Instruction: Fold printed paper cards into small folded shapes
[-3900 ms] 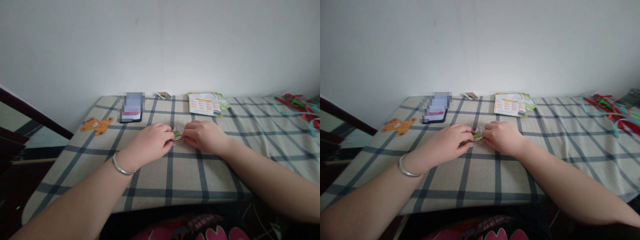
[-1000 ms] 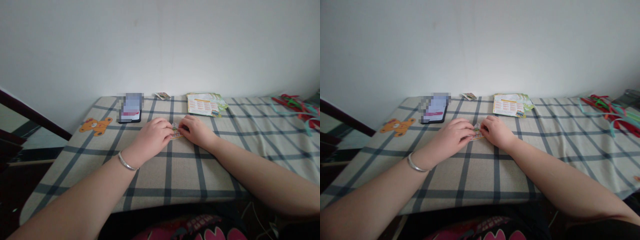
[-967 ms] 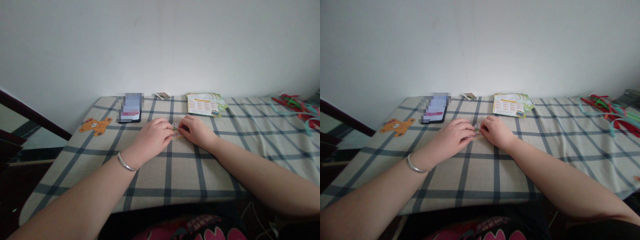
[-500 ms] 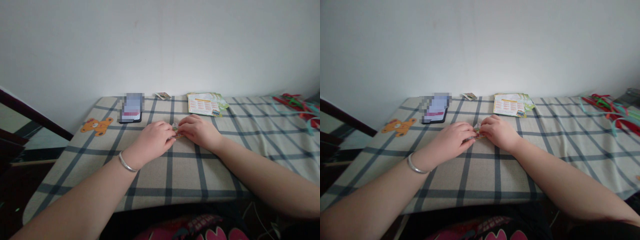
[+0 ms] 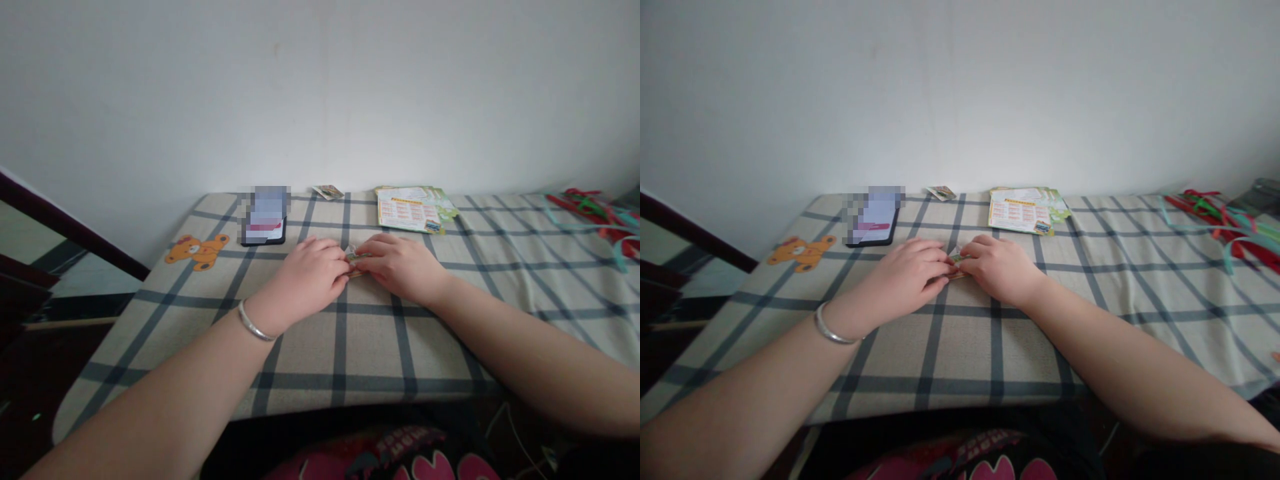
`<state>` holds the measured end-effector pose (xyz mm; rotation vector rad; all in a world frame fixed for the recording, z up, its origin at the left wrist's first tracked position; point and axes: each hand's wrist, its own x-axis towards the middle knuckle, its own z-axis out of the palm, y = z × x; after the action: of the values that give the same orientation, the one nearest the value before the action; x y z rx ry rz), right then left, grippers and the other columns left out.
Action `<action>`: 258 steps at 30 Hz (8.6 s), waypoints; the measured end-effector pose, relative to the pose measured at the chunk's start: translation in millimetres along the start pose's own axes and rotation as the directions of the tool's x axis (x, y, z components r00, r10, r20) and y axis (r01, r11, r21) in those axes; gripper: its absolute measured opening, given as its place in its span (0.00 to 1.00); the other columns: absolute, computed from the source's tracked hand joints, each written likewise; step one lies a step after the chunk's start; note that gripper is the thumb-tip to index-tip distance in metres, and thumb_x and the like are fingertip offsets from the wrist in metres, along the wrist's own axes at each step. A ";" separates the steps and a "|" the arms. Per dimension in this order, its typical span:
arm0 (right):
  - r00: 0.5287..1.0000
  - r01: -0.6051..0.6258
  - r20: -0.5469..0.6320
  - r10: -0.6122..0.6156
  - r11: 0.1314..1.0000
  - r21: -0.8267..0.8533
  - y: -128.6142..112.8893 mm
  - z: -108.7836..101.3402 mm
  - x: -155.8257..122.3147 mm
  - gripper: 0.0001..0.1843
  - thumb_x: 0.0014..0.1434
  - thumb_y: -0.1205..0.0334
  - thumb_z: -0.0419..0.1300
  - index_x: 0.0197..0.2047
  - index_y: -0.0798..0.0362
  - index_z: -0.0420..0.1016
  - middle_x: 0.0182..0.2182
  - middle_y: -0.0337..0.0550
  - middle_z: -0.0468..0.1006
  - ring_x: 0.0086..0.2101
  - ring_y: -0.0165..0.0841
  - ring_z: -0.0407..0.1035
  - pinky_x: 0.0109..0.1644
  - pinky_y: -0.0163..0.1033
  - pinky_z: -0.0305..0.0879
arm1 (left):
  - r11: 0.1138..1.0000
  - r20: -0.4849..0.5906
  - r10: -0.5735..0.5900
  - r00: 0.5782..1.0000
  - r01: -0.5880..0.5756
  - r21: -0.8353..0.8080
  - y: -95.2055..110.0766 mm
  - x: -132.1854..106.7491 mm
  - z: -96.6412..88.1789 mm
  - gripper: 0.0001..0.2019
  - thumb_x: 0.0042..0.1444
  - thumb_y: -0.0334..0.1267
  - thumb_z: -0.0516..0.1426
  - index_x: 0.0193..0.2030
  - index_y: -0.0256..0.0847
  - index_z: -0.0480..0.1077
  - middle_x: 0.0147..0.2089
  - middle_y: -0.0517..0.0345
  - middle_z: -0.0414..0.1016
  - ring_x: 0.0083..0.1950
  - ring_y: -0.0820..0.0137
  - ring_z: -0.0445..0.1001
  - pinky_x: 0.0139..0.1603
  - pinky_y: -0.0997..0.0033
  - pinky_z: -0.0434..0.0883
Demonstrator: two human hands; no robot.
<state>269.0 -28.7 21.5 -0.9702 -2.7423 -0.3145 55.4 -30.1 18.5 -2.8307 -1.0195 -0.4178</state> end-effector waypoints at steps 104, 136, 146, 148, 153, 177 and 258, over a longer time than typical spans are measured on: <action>0.921 -0.204 -0.153 0.359 0.777 0.595 12.2 15.3 -1.0 0.05 0.54 0.70 0.58 0.35 0.53 0.74 0.30 0.39 0.76 0.31 0.30 0.69 0.35 0.35 0.64 | 0.973 -0.234 -0.186 0.954 0.145 -0.180 -5.3 -2.1 -2.3 0.10 0.57 0.29 0.58 0.45 0.41 0.68 0.46 0.57 0.75 0.49 0.65 0.72 0.52 0.62 0.68; 0.929 0.096 -0.369 -0.012 0.973 0.210 -1.4 5.5 -2.2 0.06 0.59 0.70 0.57 0.40 0.53 0.72 0.33 0.44 0.77 0.34 0.34 0.68 0.38 0.40 0.65 | 0.999 -0.284 -0.013 0.959 -0.001 -0.048 -3.0 -1.9 -2.2 0.03 0.59 0.34 0.58 0.34 0.39 0.71 0.36 0.57 0.72 0.41 0.66 0.69 0.44 0.64 0.67; 0.955 0.014 -0.288 0.069 0.961 0.277 3.9 6.1 -1.6 0.05 0.57 0.68 0.59 0.39 0.52 0.70 0.36 0.44 0.77 0.37 0.36 0.67 0.41 0.41 0.64 | 0.973 -0.438 -0.005 0.899 -0.096 -0.209 -13.6 -0.6 2.7 0.01 0.57 0.32 0.61 0.35 0.40 0.74 0.34 0.58 0.70 0.38 0.69 0.69 0.40 0.68 0.66; 0.962 0.028 -0.267 0.050 0.959 0.283 5.8 6.3 -1.7 0.06 0.57 0.71 0.58 0.38 0.52 0.71 0.36 0.44 0.77 0.38 0.36 0.67 0.41 0.41 0.63 | 0.972 -0.459 0.018 0.888 -0.123 -0.201 -13.1 -0.5 1.9 0.01 0.56 0.33 0.62 0.34 0.41 0.75 0.33 0.59 0.69 0.37 0.70 0.68 0.39 0.68 0.65; 0.954 0.086 -0.299 0.008 0.951 0.299 8.2 6.8 -1.5 0.07 0.57 0.72 0.58 0.38 0.52 0.72 0.36 0.43 0.78 0.38 0.35 0.68 0.43 0.41 0.64 | 0.974 -0.436 0.007 0.900 -0.105 -0.202 -12.2 -0.6 1.3 0.01 0.57 0.33 0.61 0.34 0.42 0.75 0.33 0.59 0.70 0.38 0.70 0.67 0.41 0.67 0.65; 0.923 0.089 -0.377 -0.079 0.996 0.011 4.5 4.1 -6.3 0.06 0.62 0.64 0.57 0.41 0.51 0.75 0.35 0.44 0.78 0.35 0.36 0.65 0.38 0.42 0.65 | 0.998 -0.336 0.068 0.939 -0.064 0.023 -0.7 -4.5 -6.7 0.04 0.60 0.33 0.56 0.35 0.41 0.71 0.36 0.58 0.73 0.40 0.67 0.68 0.45 0.64 0.65; 0.992 -0.108 0.083 0.097 0.983 0.146 0.0 -5.2 -4.2 0.11 0.63 0.58 0.55 0.33 0.53 0.75 0.29 0.41 0.74 0.30 0.30 0.65 0.33 0.36 0.53 | 0.988 0.020 0.043 0.999 -0.039 -0.150 -5.8 -3.8 5.2 0.11 0.62 0.38 0.56 0.50 0.41 0.72 0.50 0.54 0.72 0.54 0.63 0.68 0.59 0.59 0.65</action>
<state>272.9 -32.6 25.4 -1.0982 -2.7227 -0.0545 50.0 -26.9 12.5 -2.9897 -0.9707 -0.4785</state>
